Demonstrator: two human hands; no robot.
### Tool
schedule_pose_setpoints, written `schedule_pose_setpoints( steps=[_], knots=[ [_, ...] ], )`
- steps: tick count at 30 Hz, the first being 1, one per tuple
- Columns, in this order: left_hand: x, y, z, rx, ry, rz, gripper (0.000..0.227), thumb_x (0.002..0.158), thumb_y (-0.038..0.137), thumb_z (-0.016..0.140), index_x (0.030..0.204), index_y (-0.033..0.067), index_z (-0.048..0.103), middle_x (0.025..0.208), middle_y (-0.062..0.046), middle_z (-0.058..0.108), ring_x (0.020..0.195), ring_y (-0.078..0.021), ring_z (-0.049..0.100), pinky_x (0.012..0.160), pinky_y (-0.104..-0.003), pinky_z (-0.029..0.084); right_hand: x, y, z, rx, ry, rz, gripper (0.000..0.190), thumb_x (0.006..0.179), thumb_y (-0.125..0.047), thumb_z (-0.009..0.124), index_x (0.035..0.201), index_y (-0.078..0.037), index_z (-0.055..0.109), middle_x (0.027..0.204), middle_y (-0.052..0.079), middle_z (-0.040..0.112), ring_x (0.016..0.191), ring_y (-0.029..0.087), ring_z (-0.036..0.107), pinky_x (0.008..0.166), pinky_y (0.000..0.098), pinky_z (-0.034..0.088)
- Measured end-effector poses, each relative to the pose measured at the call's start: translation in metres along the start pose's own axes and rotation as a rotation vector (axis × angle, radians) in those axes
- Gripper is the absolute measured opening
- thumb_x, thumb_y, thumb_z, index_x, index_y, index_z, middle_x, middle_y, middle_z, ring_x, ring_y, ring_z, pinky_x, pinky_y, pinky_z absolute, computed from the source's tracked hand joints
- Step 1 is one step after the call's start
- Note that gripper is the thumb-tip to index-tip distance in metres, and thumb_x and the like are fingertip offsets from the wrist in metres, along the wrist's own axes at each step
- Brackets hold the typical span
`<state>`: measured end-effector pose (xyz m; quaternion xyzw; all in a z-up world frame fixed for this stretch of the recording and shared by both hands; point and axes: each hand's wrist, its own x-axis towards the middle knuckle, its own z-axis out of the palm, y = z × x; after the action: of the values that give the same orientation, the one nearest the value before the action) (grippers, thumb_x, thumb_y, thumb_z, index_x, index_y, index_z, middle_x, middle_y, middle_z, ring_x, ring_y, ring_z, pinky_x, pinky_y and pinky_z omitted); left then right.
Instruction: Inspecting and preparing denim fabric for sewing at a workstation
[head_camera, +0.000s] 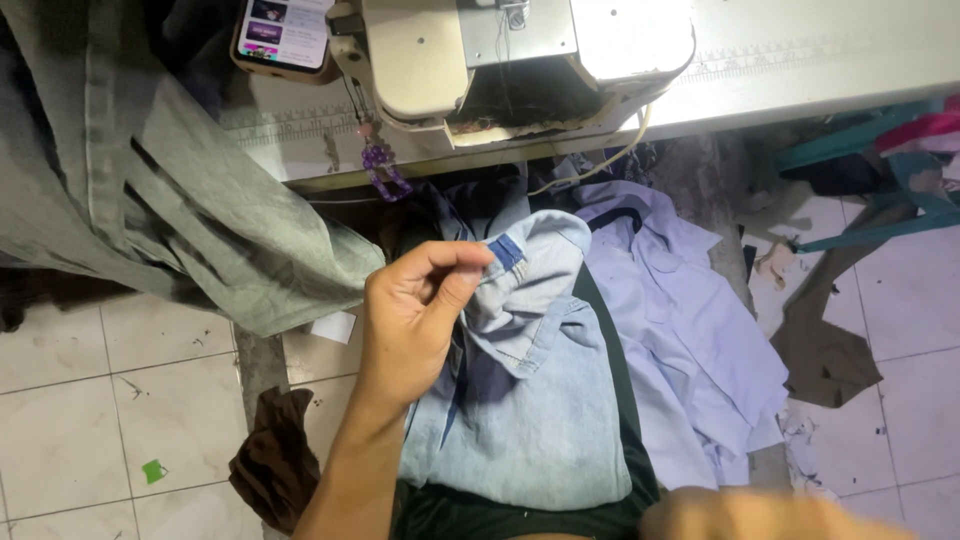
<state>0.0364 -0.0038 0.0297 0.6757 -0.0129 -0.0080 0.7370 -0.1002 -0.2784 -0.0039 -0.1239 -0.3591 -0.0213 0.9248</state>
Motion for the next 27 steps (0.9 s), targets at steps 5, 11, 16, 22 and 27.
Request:
schedule_pose_setpoints(
  steps=[5, 11, 16, 22, 27],
  knots=[
    [-0.005, 0.034, 0.002, 0.108, -0.066, 0.021, 0.022, 0.088, 0.006, 0.077, 0.11, 0.0048, 0.074, 0.11, -0.008, 0.075, 0.105, -0.0165, 0.071, 0.097, -0.026, 0.056, 0.134, 0.057, 0.032, -0.421, 0.49, 0.632, 0.005, 0.1, -0.007, 0.055, 0.099, -0.011, 0.052, 0.072, 0.009, 0.056, 0.054, 0.018, 0.046, 0.047, 0.0321, 0.037],
    [-0.01, 0.054, 0.007, 0.329, -0.154, 0.195, 0.019, 0.09, 0.004, 0.072, 0.108, 0.004, 0.073, 0.105, -0.01, 0.075, 0.099, -0.0206, 0.073, 0.093, -0.03, 0.057, 0.133, 0.067, -0.001, -1.122, 0.279, 0.949, 0.021, 0.102, -0.02, 0.056, 0.088, -0.004, 0.058, 0.064, 0.005, 0.06, 0.049, 0.01, 0.051, 0.05, 0.0237, 0.045],
    [-0.012, 0.058, 0.008, 0.308, -0.15, 0.19, 0.017, 0.089, 0.006, 0.074, 0.106, 0.0049, 0.073, 0.104, -0.009, 0.076, 0.098, -0.0204, 0.074, 0.092, -0.029, 0.057, 0.134, 0.066, -0.008, -1.2, 0.248, 0.9, 0.024, 0.096, -0.021, 0.065, 0.078, -0.006, 0.063, 0.048, 0.001, 0.057, 0.041, 0.008, 0.052, 0.043, 0.0204, 0.043],
    [-0.011, 0.058, 0.012, 0.307, -0.144, 0.197, 0.015, 0.088, 0.004, 0.076, 0.102, 0.0045, 0.073, 0.099, -0.008, 0.077, 0.091, -0.0182, 0.075, 0.084, -0.027, 0.058, 0.13, 0.07, -0.01, -1.131, 0.266, 0.901, 0.023, 0.097, -0.019, 0.065, 0.079, -0.004, 0.064, 0.048, 0.002, 0.057, 0.041, 0.008, 0.052, 0.043, 0.0206, 0.043],
    [-0.01, 0.058, 0.011, 0.312, -0.144, 0.201, 0.015, 0.087, 0.003, 0.078, 0.102, 0.0042, 0.074, 0.099, -0.009, 0.077, 0.09, -0.0178, 0.076, 0.084, -0.026, 0.059, 0.131, 0.069, -0.012, -1.132, 0.246, 0.882, 0.024, 0.099, -0.019, 0.061, 0.08, -0.003, 0.064, 0.057, 0.003, 0.064, 0.041, 0.01, 0.055, 0.042, 0.0202, 0.045]
  ],
)
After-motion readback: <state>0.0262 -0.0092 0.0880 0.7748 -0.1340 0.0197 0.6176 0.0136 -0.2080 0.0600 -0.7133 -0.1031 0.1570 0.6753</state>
